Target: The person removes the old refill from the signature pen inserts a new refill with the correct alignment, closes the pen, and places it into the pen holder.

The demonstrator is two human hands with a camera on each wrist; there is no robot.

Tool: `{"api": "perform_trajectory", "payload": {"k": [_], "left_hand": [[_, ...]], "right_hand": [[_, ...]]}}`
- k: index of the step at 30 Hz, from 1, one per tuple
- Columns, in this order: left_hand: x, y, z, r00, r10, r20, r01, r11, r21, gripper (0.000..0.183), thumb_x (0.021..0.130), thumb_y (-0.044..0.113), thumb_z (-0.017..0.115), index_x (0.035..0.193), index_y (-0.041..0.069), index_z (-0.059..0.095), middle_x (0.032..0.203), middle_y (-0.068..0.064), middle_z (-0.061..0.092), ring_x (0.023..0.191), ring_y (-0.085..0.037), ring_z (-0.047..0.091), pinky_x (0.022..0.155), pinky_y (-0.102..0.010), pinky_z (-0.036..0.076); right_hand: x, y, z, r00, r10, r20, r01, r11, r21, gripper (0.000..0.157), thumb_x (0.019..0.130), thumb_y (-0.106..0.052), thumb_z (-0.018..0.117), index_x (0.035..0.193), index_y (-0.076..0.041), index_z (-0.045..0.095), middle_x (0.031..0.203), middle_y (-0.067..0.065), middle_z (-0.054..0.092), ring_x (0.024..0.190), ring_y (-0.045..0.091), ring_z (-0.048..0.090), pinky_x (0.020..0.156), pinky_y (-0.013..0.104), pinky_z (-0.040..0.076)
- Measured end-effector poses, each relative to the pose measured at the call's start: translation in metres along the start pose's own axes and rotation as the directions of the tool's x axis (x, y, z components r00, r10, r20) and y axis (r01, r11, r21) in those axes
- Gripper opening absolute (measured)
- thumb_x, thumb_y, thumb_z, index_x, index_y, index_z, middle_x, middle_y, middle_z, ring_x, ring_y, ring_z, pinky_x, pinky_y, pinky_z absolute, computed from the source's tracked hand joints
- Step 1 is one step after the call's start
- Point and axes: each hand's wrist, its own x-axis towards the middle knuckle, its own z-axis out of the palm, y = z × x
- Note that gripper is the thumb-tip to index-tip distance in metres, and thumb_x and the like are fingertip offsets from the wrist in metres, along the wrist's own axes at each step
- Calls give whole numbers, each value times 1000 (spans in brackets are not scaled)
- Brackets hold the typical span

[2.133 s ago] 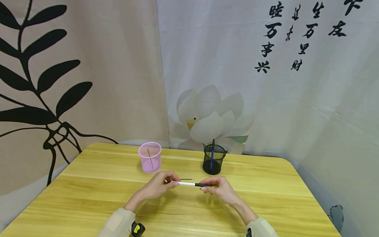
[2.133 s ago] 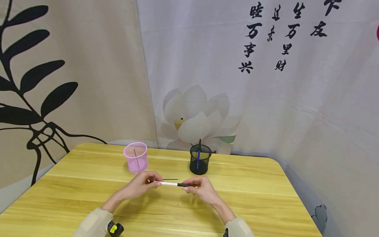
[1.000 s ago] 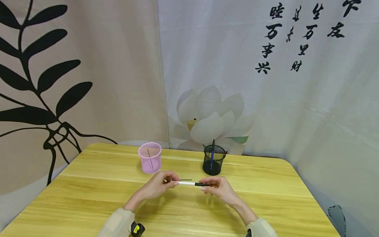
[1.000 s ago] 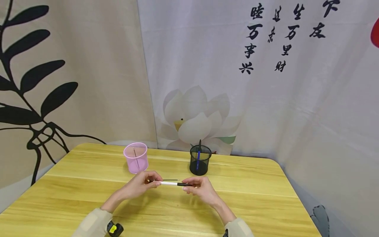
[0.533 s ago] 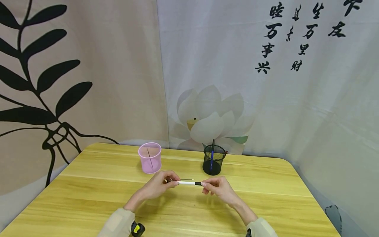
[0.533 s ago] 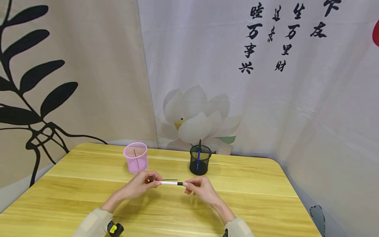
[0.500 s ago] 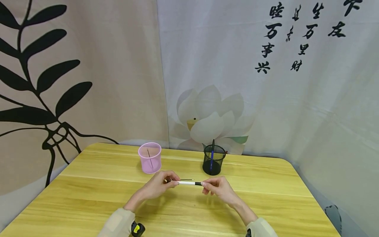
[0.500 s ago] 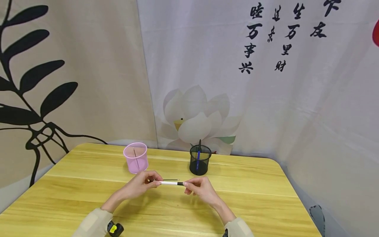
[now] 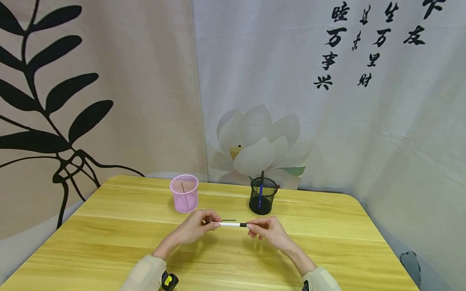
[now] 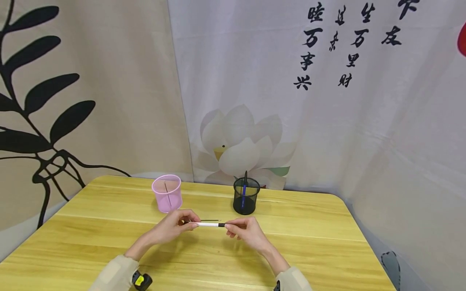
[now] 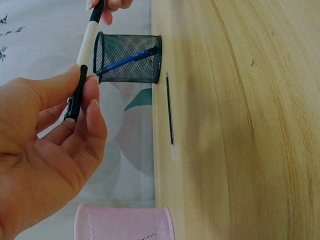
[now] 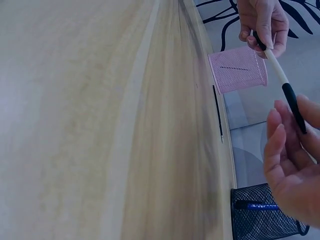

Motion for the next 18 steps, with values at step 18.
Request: {"api": "perform_trajectory", "payload": {"k": [18], "left_hand": [[-1, -1, 0, 1000, 4, 14, -4, 1000, 0, 15, 106, -1, 70, 114, -13, 76, 95, -21, 76, 81, 5, 56, 72, -18, 51]], "right_hand": [[2, -2, 3, 1000, 7, -8, -7, 1000, 16, 28, 107, -2, 73, 121, 22, 74, 95, 28, 82, 77, -1, 69, 68, 19, 55]]}}
